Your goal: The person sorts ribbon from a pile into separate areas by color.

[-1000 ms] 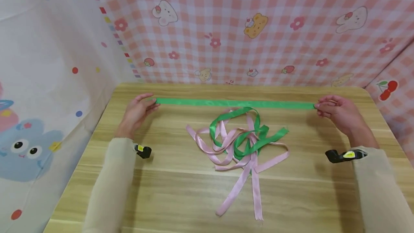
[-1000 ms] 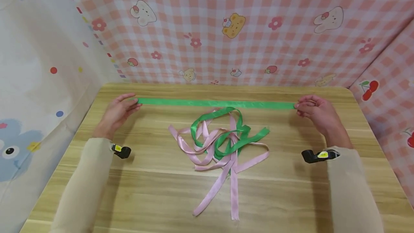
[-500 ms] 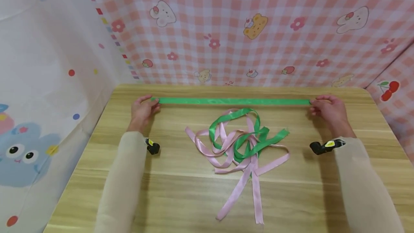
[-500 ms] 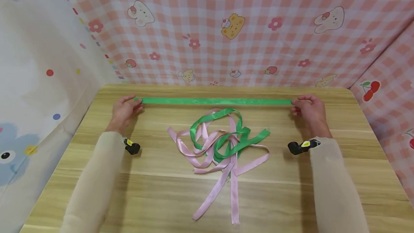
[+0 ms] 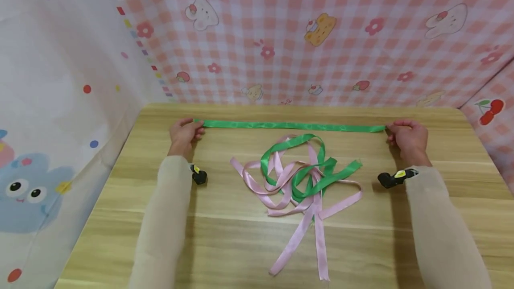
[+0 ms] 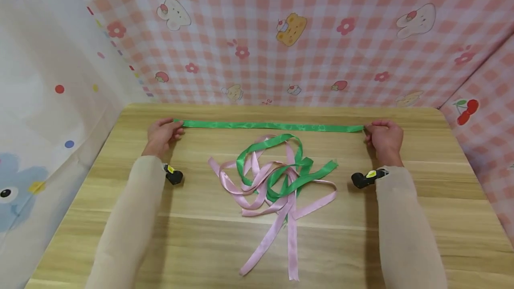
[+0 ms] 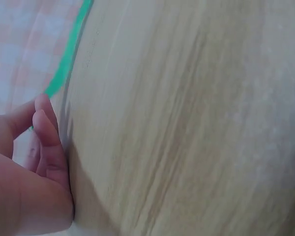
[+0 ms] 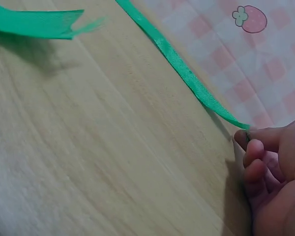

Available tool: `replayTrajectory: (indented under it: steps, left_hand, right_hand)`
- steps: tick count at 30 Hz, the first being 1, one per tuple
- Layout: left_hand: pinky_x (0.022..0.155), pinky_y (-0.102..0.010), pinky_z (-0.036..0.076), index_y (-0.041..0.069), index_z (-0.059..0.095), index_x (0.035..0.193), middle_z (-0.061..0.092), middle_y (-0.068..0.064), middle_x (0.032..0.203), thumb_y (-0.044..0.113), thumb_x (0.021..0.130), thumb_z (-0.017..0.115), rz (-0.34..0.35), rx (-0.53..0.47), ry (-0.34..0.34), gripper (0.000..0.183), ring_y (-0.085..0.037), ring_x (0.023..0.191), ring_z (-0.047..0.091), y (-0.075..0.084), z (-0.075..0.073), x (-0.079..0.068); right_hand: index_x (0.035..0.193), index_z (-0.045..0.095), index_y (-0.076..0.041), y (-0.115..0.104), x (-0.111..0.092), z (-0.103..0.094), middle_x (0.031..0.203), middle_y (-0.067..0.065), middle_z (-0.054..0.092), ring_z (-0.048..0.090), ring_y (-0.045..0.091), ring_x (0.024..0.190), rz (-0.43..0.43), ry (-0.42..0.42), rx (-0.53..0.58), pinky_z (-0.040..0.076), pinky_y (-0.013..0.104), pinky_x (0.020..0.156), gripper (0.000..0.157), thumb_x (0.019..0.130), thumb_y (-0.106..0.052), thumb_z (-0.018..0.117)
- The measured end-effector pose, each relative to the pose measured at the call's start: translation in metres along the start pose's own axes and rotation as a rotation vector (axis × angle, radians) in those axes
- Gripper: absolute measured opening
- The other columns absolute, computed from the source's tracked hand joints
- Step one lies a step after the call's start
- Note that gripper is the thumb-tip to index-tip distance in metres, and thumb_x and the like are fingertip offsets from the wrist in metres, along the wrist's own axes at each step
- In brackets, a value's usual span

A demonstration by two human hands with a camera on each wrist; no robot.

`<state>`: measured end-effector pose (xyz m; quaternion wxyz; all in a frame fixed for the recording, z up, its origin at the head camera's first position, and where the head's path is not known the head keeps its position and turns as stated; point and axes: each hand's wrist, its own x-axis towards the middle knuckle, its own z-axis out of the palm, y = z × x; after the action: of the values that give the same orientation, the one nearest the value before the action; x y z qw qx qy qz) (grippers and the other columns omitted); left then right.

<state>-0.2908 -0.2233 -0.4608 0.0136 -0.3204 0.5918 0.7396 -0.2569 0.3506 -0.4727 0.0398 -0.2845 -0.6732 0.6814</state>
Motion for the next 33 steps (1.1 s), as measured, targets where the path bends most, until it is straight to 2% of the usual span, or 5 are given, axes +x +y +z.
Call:
replayTrajectory:
  steps: [7, 14, 21, 28, 33]
  left_hand:
    - [0.048, -0.015, 0.047, 0.007, 0.038, 0.147, 0.065, -0.007, 0.102, -0.005, 0.088, 0.070, -0.023, -0.033, -0.024, 0.068, -0.006, 0.060, 0.061, 0.001, -0.001, -0.002]
    - [0.049, -0.015, 0.046, 0.012, 0.028, 0.151, 0.063, -0.003, 0.109, -0.002, 0.088, 0.071, 0.050, -0.026, -0.047, 0.078, -0.005, 0.062, 0.057, 0.000, -0.008, -0.007]
    - [0.084, -0.029, 0.049, 0.010, 0.035, 0.149, 0.051, -0.002, 0.115, 0.016, 0.093, 0.070, 0.260, 0.326, -0.121, 0.066, -0.015, 0.092, 0.054, -0.002, 0.000, -0.035]
    - [0.101, -0.049, 0.047, 0.006, 0.037, 0.146, 0.058, -0.019, 0.127, 0.013, 0.096, 0.064, 0.300, 0.482, -0.506, 0.058, -0.037, 0.116, 0.057, -0.012, 0.033, -0.082]
    - [0.102, -0.046, 0.047, 0.007, 0.037, 0.147, 0.058, -0.017, 0.129, 0.013, 0.094, 0.066, 0.300, 0.585, -0.657, 0.061, -0.032, 0.116, 0.059, -0.027, 0.058, -0.108]
  right_hand:
    - [0.096, 0.061, -0.009, -0.001, 0.000, 0.001, 0.055, -0.005, 0.063, 0.056, 0.008, 0.041, 0.003, 0.022, -0.036, 0.048, 0.022, 0.040, 0.012, 0.091, -0.012, 0.072]
    - [0.103, 0.052, -0.014, -0.005, -0.008, -0.001, 0.065, -0.009, 0.068, 0.057, 0.009, 0.042, 0.016, 0.039, 0.115, 0.048, 0.023, 0.040, 0.021, 0.092, -0.012, 0.069]
    - [0.095, 0.056, -0.023, -0.021, -0.032, 0.001, 0.076, -0.017, 0.055, 0.051, -0.002, 0.064, -0.199, 0.115, -0.169, 0.042, 0.011, 0.055, 0.014, 0.092, -0.019, 0.069]
    - [0.109, 0.060, -0.002, -0.023, -0.059, 0.041, 0.084, -0.021, 0.064, 0.059, 0.004, 0.074, -0.390, -0.317, -0.403, 0.051, 0.018, 0.064, 0.021, 0.100, -0.020, 0.060]
    - [0.112, 0.057, 0.004, -0.012, -0.075, 0.079, 0.097, 0.002, 0.067, 0.060, 0.013, 0.087, -0.406, -0.540, -0.508, 0.053, 0.024, 0.071, 0.025, 0.099, -0.018, 0.061]
